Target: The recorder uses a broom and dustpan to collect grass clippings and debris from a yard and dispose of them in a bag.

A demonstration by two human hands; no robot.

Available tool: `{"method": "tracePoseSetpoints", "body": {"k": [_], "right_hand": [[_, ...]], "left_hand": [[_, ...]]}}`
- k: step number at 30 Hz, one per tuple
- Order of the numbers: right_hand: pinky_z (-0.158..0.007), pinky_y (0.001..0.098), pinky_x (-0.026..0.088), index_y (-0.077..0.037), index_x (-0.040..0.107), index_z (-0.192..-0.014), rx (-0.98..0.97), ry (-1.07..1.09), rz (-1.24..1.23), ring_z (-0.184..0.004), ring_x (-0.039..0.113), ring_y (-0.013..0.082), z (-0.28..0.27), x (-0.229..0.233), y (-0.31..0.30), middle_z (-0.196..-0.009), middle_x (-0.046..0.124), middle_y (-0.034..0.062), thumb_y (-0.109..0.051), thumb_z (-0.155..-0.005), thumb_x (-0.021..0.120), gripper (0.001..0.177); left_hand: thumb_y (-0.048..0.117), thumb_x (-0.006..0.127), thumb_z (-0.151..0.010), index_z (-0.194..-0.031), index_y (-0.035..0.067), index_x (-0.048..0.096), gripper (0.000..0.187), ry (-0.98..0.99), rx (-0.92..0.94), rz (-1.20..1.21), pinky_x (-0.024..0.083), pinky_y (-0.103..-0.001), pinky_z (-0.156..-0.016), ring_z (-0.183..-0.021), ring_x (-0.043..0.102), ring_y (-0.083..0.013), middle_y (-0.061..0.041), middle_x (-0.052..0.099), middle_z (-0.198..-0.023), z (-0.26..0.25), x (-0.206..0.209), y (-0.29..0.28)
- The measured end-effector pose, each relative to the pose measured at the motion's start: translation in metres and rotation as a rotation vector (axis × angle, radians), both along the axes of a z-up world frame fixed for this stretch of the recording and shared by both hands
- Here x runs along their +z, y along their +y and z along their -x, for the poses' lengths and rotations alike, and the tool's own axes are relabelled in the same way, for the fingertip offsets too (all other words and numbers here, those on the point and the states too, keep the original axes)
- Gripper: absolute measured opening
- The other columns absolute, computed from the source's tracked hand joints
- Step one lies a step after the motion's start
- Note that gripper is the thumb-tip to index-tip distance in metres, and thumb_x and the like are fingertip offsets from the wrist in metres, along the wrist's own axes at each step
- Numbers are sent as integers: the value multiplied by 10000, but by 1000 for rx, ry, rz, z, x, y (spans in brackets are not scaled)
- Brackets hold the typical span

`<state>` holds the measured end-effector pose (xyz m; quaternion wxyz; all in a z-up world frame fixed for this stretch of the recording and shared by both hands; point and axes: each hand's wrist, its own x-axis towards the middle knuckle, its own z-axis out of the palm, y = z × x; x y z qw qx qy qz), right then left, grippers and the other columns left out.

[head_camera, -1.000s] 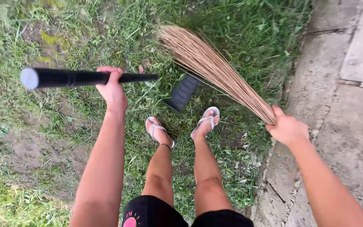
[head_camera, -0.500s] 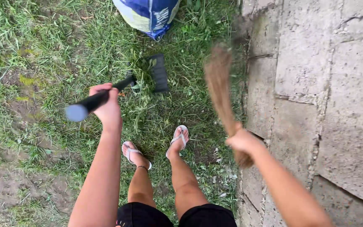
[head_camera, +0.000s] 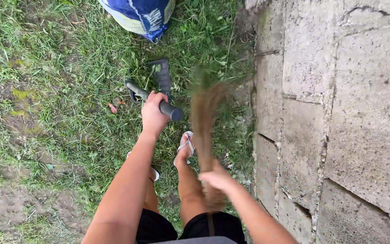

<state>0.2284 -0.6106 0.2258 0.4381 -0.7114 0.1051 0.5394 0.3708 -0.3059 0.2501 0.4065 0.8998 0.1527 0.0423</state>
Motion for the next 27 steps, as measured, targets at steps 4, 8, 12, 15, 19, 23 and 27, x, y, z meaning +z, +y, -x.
{"method": "tracePoseSetpoints", "body": {"k": [4, 8, 12, 15, 19, 23, 27], "right_hand": [[-820, 451, 602, -91, 261, -1561, -66, 402, 34, -940, 673, 364, -48, 129, 30, -1246, 637, 251, -86, -701, 681, 956], [-671, 439, 586, -170, 242, -1636, -206, 346, 149, -871, 649, 334, -33, 164, -98, -1136, 606, 205, -77, -752, 722, 1010], [-511, 433, 575, -141, 392, -1424, -434, 332, 371, -572, 638, 280, -67, 179, -107, -790, 618, 157, -52, -781, 728, 731], [-603, 354, 638, 31, 594, -1266, -476, 485, 194, -675, 714, 206, -70, 87, -54, -871, 715, 149, -158, -825, 779, 515], [-550, 414, 598, -219, 299, -1520, -277, 531, -59, -640, 656, 240, -74, 108, 69, -836, 629, 119, -74, -781, 699, 853], [-553, 379, 570, -288, 190, -1611, -145, 472, -131, -634, 607, 191, -80, 169, 41, -897, 611, 103, -40, -752, 680, 1020], [-721, 326, 605, -139, 169, -1609, -111, 245, 61, -918, 678, 181, -106, 193, -66, -1320, 608, 154, -65, -716, 774, 1082]], "left_hand": [[-43, 671, -718, -912, 67, 607, 231, -32, -21, -17, 426, -476, -1162, -975, 632, -473, -172, 666, -902, 3, -3, 1], [-41, 654, -731, -899, 64, 611, 203, -12, -40, 9, 419, -490, -1175, -884, 653, -435, -164, 665, -860, 2, -2, 6], [-49, 641, -736, -889, 57, 600, 191, -16, -27, 6, 421, -480, -1189, -882, 650, -429, -161, 664, -861, 3, -1, 8], [-58, 635, -733, -907, 59, 616, 211, -14, -25, 9, 407, -482, -1198, -869, 651, -426, -160, 672, -865, 3, 7, 5], [-32, 678, -750, -882, 61, 598, 180, -51, 1, 0, 409, -479, -1188, -885, 654, -419, -160, 674, -883, 11, 1, 7], [-52, 653, -760, -902, 59, 584, 192, -28, 16, 16, 397, -474, -1214, -964, 673, -407, -143, 723, -974, 16, 5, 14], [-101, 665, -706, -892, 35, 572, 249, -59, 27, 18, 395, -469, -1199, -982, 687, -397, -166, 744, -1009, 10, 10, 29]]}}
